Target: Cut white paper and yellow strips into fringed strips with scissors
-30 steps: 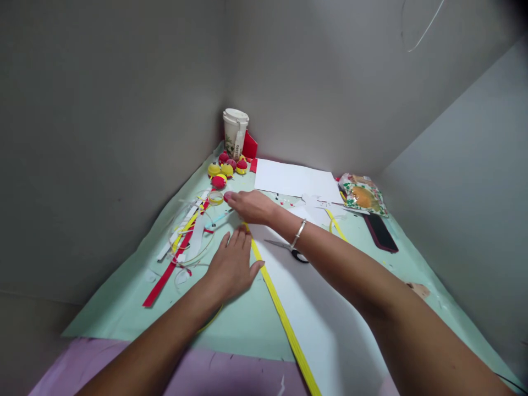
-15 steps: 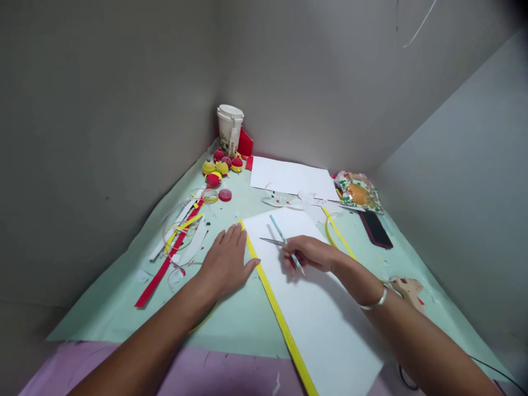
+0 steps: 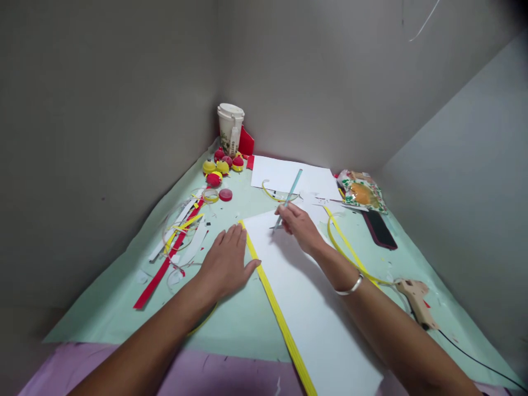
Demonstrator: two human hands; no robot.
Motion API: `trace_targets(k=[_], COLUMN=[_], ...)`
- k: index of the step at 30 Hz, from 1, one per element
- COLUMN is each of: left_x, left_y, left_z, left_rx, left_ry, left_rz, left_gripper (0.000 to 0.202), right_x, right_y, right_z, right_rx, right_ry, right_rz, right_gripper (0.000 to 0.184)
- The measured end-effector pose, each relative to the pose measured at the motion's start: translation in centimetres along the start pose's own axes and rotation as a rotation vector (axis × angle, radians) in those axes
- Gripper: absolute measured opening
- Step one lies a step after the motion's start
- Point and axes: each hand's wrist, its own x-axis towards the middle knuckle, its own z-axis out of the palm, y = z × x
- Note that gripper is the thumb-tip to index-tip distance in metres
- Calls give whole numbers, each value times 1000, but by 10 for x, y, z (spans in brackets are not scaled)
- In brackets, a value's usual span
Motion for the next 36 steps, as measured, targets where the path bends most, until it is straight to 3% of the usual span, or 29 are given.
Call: trace_targets(k=[4,8,14,36], left_x=[0,0,1,2], left_y=[0,-1,-2,-2], left_z=[-1,-3,-2,-2], left_rx=[-17,-27,-15,-23], left_ry=[6,0,-8,-3], left_rz=[6,10,10,20], left_gripper=[75,78,78,78], right_x=[4,4,1,1], right_y=[-5,3,12,11], right_z=[34,50,54,57], right_rx=[34,9,-39,-130], right_ry=[-50,-12,12,-5], right_rz=[-58,-74,-86,-148], right_gripper=[27,19,16,18])
